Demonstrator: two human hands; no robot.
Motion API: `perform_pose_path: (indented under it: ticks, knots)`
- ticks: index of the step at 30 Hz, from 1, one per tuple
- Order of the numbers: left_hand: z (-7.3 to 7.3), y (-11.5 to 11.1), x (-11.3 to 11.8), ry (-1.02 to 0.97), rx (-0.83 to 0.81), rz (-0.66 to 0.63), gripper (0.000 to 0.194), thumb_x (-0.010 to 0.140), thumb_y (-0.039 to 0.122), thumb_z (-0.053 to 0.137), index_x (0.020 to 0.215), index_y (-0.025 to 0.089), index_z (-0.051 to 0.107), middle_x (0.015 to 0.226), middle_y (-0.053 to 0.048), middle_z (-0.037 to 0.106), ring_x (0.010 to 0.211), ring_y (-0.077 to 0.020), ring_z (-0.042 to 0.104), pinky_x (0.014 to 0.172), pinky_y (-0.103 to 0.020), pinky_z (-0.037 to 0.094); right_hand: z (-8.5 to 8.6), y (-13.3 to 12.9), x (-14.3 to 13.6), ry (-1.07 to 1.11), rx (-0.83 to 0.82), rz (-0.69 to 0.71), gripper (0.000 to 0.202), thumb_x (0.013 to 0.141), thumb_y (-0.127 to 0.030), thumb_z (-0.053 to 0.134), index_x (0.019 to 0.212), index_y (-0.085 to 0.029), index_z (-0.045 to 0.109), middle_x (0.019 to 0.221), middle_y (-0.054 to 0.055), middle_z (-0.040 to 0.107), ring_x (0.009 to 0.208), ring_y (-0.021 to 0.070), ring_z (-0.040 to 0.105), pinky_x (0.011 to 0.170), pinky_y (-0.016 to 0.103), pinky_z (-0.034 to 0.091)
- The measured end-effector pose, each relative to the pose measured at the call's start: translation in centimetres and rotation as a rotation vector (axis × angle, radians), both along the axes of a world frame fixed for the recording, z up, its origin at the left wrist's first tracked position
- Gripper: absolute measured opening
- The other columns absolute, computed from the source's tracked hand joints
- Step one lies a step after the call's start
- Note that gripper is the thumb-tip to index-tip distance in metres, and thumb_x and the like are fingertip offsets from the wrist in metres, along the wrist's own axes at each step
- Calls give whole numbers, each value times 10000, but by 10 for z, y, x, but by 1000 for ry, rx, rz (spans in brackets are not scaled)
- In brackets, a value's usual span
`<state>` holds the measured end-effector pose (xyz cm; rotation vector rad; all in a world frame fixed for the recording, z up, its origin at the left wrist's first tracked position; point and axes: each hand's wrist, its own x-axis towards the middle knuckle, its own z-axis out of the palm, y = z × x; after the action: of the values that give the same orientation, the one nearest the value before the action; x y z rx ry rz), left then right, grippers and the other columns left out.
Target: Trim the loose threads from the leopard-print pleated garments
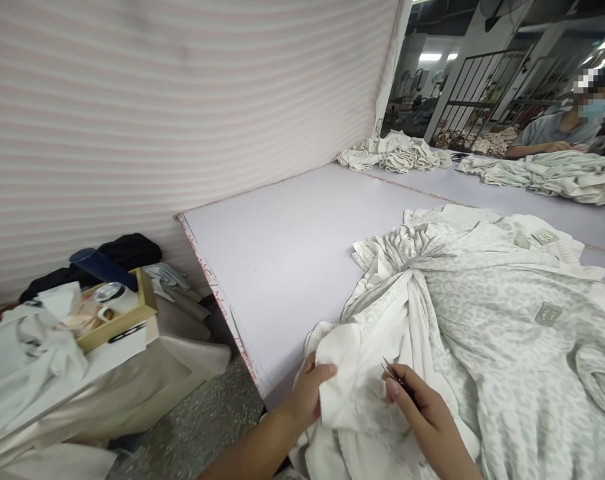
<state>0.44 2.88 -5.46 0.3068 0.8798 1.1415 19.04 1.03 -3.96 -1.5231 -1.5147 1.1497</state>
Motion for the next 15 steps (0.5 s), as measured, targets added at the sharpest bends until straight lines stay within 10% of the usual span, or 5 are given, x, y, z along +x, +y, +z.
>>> perform_pose_path:
  ticks: [15]
  knots:
    - [-11,-4,4,13,101,-108,410,505,302,766,863,169,617,726,-59,684,885,-332,646,802,-420,477,2,10,-8,-165,63,66,354,886,-575,439,908,-247,569,546,-59,482,479,127,430,491,230,309]
